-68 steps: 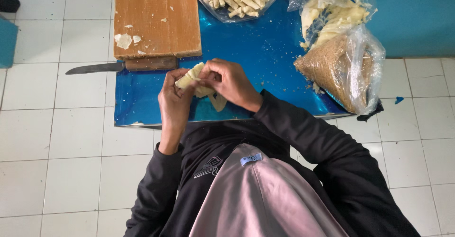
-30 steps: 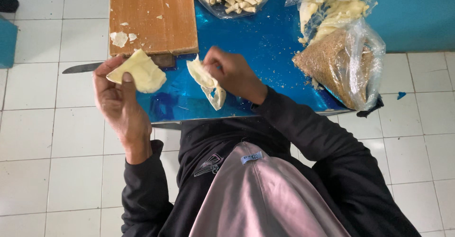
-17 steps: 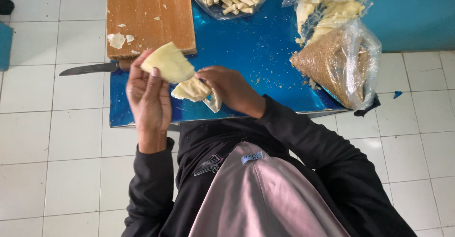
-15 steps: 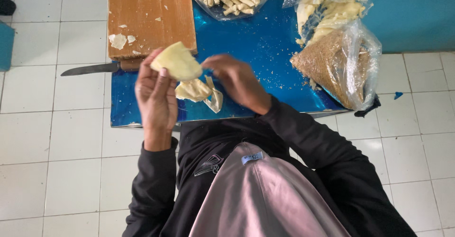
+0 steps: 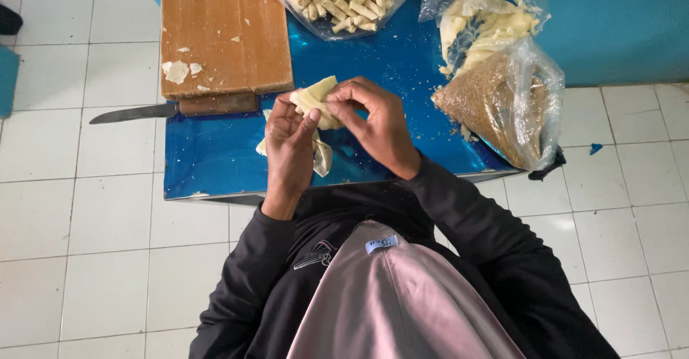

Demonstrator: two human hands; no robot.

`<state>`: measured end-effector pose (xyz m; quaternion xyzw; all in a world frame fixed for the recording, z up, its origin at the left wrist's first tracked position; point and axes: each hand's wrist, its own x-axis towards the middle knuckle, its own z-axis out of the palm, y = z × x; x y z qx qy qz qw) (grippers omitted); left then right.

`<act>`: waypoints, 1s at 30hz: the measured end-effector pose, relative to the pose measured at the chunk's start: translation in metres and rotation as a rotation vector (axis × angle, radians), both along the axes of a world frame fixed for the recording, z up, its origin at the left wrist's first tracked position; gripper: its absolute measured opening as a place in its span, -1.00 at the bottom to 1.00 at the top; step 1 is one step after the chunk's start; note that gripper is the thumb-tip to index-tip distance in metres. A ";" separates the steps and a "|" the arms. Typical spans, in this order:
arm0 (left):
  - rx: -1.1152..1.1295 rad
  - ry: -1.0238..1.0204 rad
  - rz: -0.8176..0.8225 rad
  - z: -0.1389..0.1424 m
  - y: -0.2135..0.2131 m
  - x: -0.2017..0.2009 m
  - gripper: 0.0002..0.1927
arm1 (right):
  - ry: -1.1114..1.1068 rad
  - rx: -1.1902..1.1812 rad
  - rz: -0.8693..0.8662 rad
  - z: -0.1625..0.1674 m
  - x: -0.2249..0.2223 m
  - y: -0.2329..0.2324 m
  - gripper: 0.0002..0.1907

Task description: The person folds small square dough pieces by hand at a work table, pressing each fold closed and stacking the folded pieces on the table with a pile of finished folded pieces. They repeatedly take dough squares, fold them, and set them on the growing pile.

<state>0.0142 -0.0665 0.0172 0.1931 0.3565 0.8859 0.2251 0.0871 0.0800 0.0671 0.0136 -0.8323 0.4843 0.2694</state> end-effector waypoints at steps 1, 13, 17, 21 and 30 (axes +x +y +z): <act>-0.002 -0.004 -0.005 -0.002 0.000 0.001 -0.67 | -0.058 -0.102 0.029 -0.004 0.000 0.005 -0.90; -0.066 -0.106 -0.013 0.001 -0.010 0.003 -0.77 | -0.262 -1.204 0.292 -0.065 -0.005 0.065 -0.90; -0.133 -0.045 0.076 0.002 -0.026 0.001 -0.75 | -0.252 -1.223 0.240 -0.061 -0.002 0.092 -0.89; -0.413 0.086 0.204 0.005 -0.043 0.001 -0.72 | -0.152 -0.858 0.080 -0.046 0.004 0.103 -0.92; -1.267 1.079 0.771 0.012 -0.042 0.018 -0.48 | 0.005 0.541 0.032 -0.033 0.034 0.035 -0.59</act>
